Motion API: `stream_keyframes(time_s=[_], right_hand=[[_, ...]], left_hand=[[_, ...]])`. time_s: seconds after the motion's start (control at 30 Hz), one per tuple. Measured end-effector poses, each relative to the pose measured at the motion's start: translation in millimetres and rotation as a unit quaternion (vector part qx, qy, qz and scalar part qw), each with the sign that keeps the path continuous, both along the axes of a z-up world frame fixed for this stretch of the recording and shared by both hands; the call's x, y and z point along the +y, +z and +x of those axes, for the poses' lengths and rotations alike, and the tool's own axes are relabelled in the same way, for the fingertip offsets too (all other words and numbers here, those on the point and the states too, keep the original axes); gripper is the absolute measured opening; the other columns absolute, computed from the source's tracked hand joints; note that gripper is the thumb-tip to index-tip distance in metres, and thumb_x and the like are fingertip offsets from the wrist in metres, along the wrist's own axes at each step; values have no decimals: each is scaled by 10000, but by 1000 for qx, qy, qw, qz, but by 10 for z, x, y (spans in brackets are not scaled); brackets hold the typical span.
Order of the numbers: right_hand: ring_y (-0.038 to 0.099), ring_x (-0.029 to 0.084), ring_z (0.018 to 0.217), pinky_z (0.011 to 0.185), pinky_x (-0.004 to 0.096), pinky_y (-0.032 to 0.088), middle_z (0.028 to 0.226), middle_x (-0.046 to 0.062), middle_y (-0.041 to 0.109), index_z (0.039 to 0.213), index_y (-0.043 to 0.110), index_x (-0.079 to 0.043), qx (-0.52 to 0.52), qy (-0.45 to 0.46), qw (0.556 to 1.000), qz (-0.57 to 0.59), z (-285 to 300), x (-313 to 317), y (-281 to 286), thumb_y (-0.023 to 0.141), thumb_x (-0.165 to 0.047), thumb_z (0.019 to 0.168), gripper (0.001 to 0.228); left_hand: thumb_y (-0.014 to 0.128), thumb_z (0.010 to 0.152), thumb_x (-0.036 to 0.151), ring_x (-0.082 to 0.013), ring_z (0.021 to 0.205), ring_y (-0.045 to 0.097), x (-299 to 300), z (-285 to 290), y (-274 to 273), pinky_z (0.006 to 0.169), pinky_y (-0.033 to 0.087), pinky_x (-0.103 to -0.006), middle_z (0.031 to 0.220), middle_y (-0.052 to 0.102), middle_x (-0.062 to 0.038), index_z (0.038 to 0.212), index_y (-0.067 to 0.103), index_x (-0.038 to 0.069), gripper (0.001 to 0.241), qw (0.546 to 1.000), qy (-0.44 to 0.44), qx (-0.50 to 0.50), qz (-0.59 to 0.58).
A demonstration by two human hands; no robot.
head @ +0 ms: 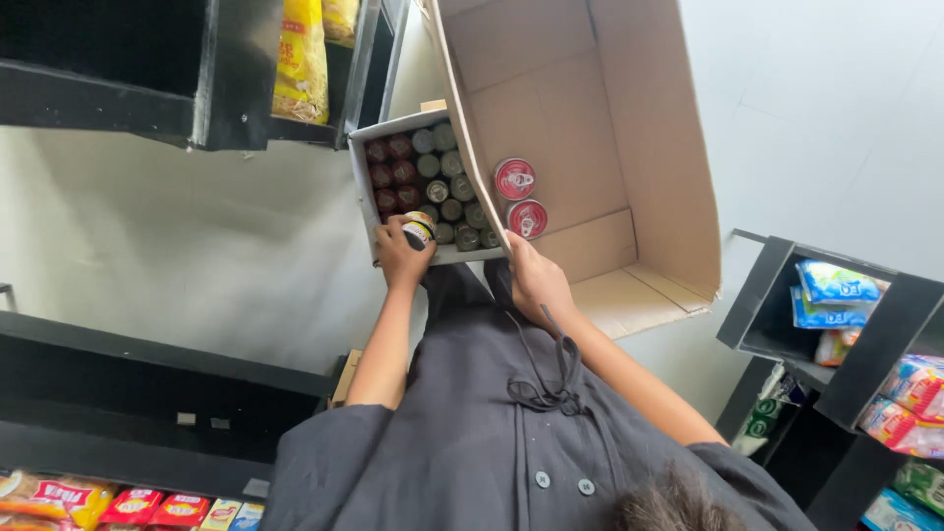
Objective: Transferring canned goods from a bulk container into a smaller box and onto display shelves.
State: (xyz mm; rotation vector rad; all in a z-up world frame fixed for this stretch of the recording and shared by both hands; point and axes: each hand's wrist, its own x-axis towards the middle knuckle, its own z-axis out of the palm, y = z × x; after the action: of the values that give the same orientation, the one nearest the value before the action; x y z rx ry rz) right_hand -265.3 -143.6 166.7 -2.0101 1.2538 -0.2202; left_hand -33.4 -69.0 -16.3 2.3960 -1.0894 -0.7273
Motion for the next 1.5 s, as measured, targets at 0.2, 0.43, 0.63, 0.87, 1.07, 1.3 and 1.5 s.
stream_keyframes(time_s=[0.2, 0.43, 0.63, 0.87, 1.07, 1.3, 1.5], right_hand=[[651, 425, 1036, 825, 518, 529, 1271, 226, 639, 1438, 426, -47, -2, 5, 1000, 12, -68, 23, -48, 592, -60, 902, 562], [585, 292, 1326, 1128, 470, 477, 1289, 122, 604, 1503, 471, -99, -200, 4, 974, 102, -533, -141, -426, 527, -229, 1166, 366], [540, 198, 1205, 848, 395, 581, 1395, 69, 430, 1536, 208, -206, -460, -235, 802, 301, -704, -551, 201, 614, -393, 964, 726], [636, 199, 1034, 835, 344, 543, 1203, 97, 667, 1353, 598, -100, -335, -454, 766, 308, -1431, -280, -2246, 551, -238, 997, 385], [633, 285, 1024, 887, 463, 512, 1079, 132, 687, 1215, 653, -38, -194, -482, 721, 458, -1429, -435, -2400, 504, -147, 950, 324], [379, 358, 1306, 1156, 502, 281, 1322, 196, 447, 1255, 625, -58, -92, -293, 947, -95, -1206, -743, -378, 628, -83, 846, 409], [396, 502, 1259, 1011, 616, 376, 1362, 373, 392, 1420, 408, 51, 51, -201, 935, -286, -1673, -1273, 132, 657, -130, 825, 670]], left_hand=[[888, 705, 202, -384, 1217, 495, 44, -35, 955, 1070, 441, -503, 1263, 476, -154, 1255, 509, 99, 676, 976, 0, 70, -205], [877, 765, 212, -371, 1286, 494, -794, -278, 2391, 1124, 439, -486, 1351, 449, -166, 1286, 457, 90, 680, 910, -131, 195, -342], [892, 645, 266, -419, 1155, 499, -1403, -1121, 2345, 953, 499, -501, 1267, 473, -182, 1259, 491, 168, 740, 862, -408, 26, -300], [900, 566, 207, -468, 1158, 515, -1334, -2055, 1023, 829, 575, -534, 1385, 429, -224, 1394, 466, 157, 936, 861, -507, -16, 39], [962, 535, 262, -413, 1315, 472, -1224, -2149, 1050, 944, 549, -519, 1398, 471, -183, 1458, 429, 92, 1079, 811, -562, -50, 155], [777, 805, 272, -366, 1120, 652, -935, -2077, 294, 899, 581, -485, 1217, 665, -173, 1300, 639, 96, 544, 843, -504, -34, 183], [779, 806, 238, -293, 1169, 606, -678, -1718, 1606, 942, 516, -431, 1106, 656, -92, 1042, 668, 103, 293, 891, -408, -110, -165]])
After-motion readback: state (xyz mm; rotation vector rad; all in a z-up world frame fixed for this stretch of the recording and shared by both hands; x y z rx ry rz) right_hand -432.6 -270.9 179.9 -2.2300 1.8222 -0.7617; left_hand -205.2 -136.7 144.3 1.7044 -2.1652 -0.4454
